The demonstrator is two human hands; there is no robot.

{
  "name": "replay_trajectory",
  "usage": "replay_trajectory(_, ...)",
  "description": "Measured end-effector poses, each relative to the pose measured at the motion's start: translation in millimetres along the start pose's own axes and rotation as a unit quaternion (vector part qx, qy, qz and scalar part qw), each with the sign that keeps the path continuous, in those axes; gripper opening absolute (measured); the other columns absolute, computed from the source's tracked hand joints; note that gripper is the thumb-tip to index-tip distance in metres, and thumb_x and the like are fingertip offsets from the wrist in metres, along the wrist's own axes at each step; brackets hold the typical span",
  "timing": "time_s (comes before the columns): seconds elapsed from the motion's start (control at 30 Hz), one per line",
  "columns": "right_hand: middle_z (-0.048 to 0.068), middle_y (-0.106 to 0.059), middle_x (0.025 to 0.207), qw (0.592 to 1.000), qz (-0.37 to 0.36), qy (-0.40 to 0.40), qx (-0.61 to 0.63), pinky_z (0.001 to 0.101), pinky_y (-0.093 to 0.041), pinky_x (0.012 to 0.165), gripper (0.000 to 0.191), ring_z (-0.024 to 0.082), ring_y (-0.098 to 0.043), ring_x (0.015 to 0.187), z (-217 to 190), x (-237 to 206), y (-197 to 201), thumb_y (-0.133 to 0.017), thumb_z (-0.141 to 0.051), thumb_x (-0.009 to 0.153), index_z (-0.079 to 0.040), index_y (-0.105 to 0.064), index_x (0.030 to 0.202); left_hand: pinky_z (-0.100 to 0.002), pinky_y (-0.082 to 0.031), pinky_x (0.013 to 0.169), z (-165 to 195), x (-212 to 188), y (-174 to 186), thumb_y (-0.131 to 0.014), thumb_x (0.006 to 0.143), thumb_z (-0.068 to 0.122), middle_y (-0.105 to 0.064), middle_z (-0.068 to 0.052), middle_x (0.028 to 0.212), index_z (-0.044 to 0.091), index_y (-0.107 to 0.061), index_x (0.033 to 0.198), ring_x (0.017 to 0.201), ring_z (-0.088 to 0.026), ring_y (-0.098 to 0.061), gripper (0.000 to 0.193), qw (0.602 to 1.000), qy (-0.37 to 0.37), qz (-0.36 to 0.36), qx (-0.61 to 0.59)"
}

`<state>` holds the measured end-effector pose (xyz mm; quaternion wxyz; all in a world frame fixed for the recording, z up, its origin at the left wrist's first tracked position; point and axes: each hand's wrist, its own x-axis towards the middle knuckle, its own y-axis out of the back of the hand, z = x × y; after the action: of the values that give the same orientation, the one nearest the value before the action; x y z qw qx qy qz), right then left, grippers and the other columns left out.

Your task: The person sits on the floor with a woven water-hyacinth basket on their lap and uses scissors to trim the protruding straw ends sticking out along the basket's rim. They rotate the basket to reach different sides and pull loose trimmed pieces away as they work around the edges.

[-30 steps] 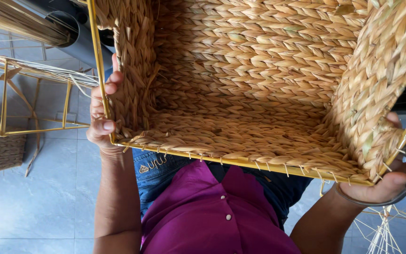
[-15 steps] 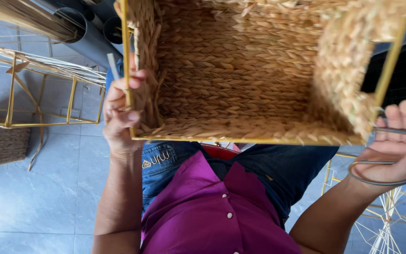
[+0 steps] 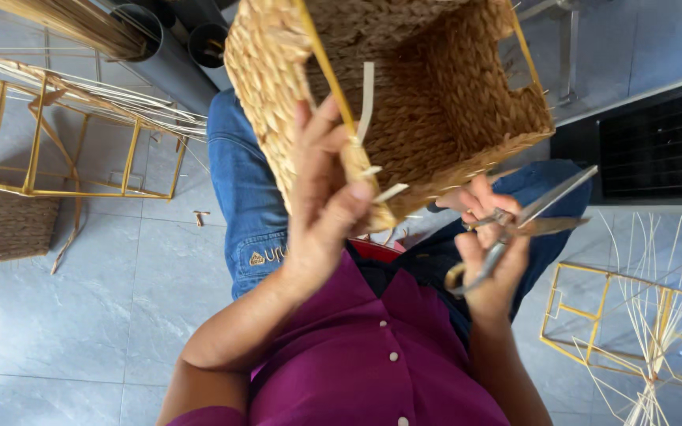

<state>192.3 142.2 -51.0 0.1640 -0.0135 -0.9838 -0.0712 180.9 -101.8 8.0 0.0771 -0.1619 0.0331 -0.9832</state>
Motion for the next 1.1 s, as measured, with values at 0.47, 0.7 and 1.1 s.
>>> replay_trajectory(0.47,0.012,-0.058,0.135,0.972,0.082,-0.016,0.219,0.0376,-0.052,0.117,0.033,0.023,-0.060,0.128,36.3,46.7,42.4,-0.059,-0.019,0.110,-0.006,-0.049,0.140,-0.042,-0.041,0.119,20.3,-42.8,-47.2,-0.074,0.093,0.014,-0.036,-0.013,0.170,0.004,-0.035,0.161,0.144,-0.033,-0.048,0.079,0.952,-0.122,-0.172,0.223)
replay_trajectory(0.7,0.005,-0.061,0.132,0.999,0.036,-0.018,0.029,0.0291,-0.048,0.114,0.035,0.015,-0.060,0.126,35.3,29.8,64.2,-0.059,-0.008,0.110,-0.001,-0.051,0.144,-0.039,-0.053,0.111,3.3,-34.0,-43.4,-0.076,0.097,0.010,-0.053,-0.015,0.151,0.004,-0.061,0.140,0.134,-0.030,-0.057,0.046,0.961,-0.134,-0.126,0.206)
replay_trajectory(1.1,0.007,-0.069,0.112,0.956,-0.152,-0.055,-0.247,0.0241,-0.052,0.081,0.067,0.009,-0.063,0.098,-77.6,5.6,153.4,-0.082,-0.007,0.076,-0.003,-0.056,0.138,-0.044,-0.044,0.083,40.5,31.6,-28.8,-0.078,0.093,0.039,-0.069,-0.007,0.100,0.006,-0.078,0.104,0.099,-0.027,-0.054,0.034,0.876,-0.288,-0.133,0.364)
